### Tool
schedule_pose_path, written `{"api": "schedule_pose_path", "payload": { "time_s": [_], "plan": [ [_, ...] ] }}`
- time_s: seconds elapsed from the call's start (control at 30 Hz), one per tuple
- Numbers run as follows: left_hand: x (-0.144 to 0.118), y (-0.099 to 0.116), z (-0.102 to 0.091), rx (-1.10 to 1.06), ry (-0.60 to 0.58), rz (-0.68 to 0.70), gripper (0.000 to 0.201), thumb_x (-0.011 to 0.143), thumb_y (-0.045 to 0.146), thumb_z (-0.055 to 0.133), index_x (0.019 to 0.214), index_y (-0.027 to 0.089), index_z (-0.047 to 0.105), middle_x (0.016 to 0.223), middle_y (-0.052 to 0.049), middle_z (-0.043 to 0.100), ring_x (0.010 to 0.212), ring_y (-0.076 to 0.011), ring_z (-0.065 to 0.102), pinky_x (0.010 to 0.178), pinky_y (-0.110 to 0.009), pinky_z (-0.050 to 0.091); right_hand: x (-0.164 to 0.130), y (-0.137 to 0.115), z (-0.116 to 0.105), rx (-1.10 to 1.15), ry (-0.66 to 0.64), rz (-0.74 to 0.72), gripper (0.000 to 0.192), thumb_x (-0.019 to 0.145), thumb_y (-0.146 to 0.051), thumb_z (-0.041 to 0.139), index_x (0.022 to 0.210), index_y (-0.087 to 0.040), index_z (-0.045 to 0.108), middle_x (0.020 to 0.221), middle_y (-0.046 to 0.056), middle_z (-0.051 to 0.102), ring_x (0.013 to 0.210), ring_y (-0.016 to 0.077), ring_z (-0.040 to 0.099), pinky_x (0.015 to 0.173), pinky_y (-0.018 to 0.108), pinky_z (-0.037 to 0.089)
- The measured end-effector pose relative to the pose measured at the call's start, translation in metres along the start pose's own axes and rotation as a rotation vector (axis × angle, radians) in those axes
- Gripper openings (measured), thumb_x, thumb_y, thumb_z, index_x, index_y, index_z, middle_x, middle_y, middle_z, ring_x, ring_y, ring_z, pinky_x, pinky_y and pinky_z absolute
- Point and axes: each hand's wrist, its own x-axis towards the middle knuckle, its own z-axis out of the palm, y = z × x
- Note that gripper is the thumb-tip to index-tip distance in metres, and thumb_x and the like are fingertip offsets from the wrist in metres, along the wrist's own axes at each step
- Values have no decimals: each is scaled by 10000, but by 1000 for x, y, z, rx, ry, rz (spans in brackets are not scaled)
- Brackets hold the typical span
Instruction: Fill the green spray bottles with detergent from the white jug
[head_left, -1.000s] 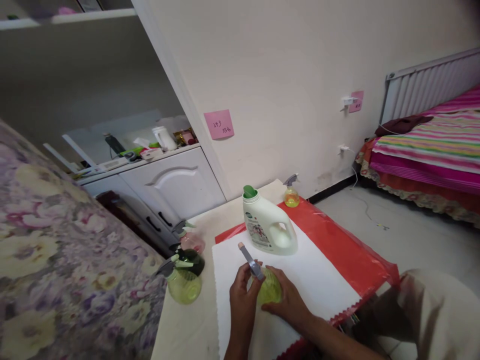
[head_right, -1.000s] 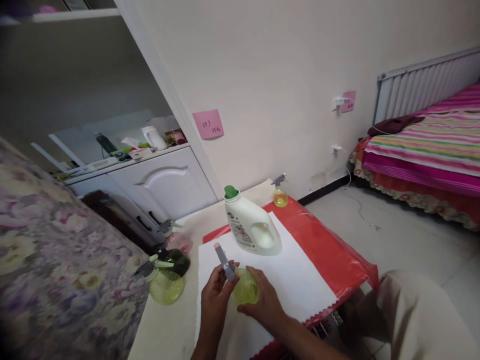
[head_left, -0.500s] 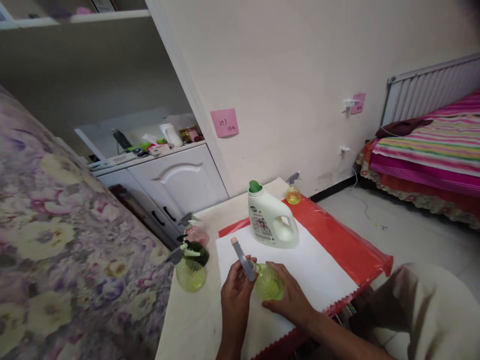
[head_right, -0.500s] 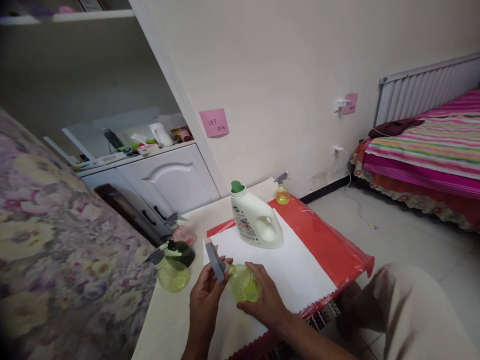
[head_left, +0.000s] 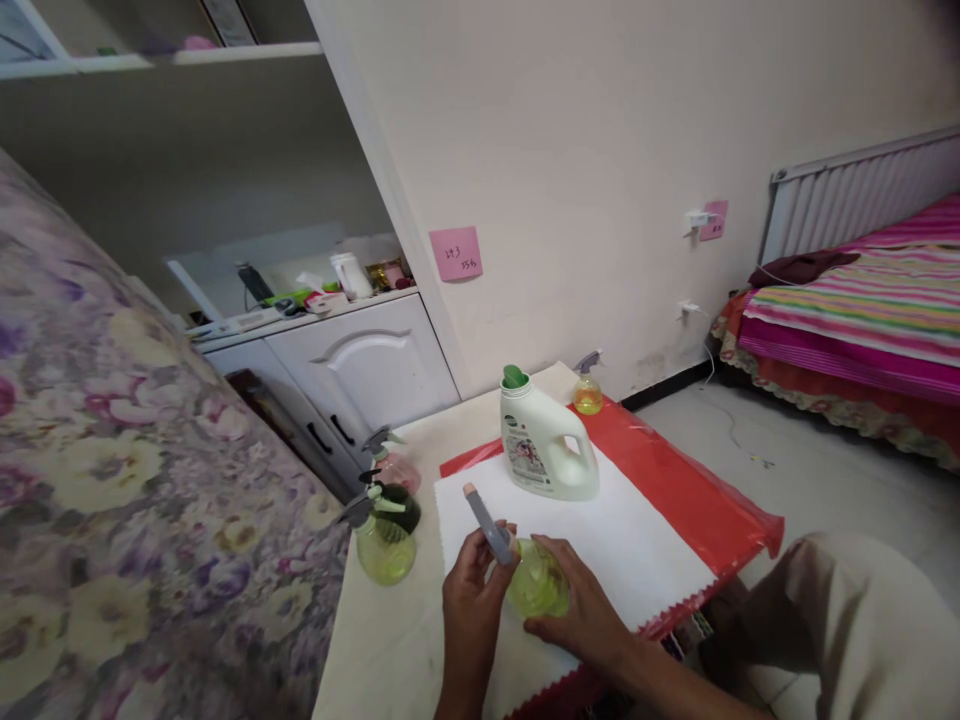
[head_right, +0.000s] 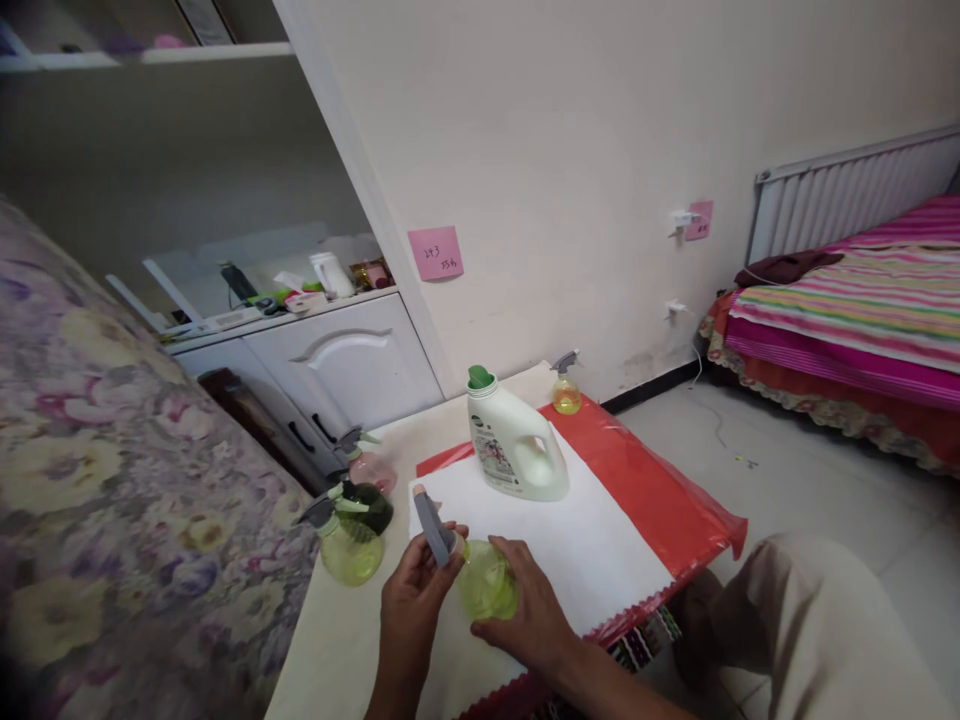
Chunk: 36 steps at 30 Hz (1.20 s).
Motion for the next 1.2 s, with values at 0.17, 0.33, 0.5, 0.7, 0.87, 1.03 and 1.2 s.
{"api": "schedule_pose_path", "payload": {
  "time_s": [0.17,0.33,0.5,0.7,0.87,1.03,1.2],
  "plan": [
    [0,8,-1,-22,-9,-51,411,657,340,802,1010,169,678,1084,-104,735,1084,-275,650,982,-387,490,-2,-3,-1,3,5,11,879,554,-89,773,1342,-256,421,1272,67,514,1212,262,488,1061,430,389],
    [2,6,-5,-22,-20,-62,441,663,353,796,1044,166,673,1140,-113,716,1100,-282,642,986,-389,487,-4,-5,-2,-24,5,12,880,550,-101,778,1345,-240,427,1267,75,511,1204,268,488,1051,419,393],
    [1,7,-4,-8,-1,-24,416,685,358,781,1037,165,672,1178,-120,696,1115,-286,632,983,-384,488,-4,-7,-3,-27,1,27,869,562,-130,778,1351,-218,425,1235,78,524,1172,270,507,1019,410,416],
    [0,9,-3,-20,6,-37,408,666,345,796,1012,160,683,1123,-123,719,1098,-297,641,981,-404,490,-5,-6,-3,-35,-4,16,884,555,-116,767,1358,-233,416,1221,72,525,1159,271,511,1014,414,418],
    [0,8,-2,-30,-6,-46,392,656,344,805,984,161,695,1124,-123,720,1104,-296,638,990,-404,484,-5,-7,-1,-48,-2,29,909,541,-103,764,1363,-253,406,1232,67,523,1178,271,501,1036,421,402],
    [0,6,-3,-32,-3,-55,414,667,361,798,1014,163,691,1140,-123,714,1108,-291,635,993,-397,478,-8,-10,-1,-36,19,77,903,540,-105,760,1353,-236,392,1295,86,504,1222,275,478,1060,425,376],
    [1,1,-8,-42,-48,-63,437,692,362,782,1068,165,677,1138,-125,714,1111,-294,630,994,-406,465,-8,-16,-8,21,13,47,813,533,-126,769,1276,-245,460,1238,61,556,1154,270,527,1010,399,406]
  ]
}}
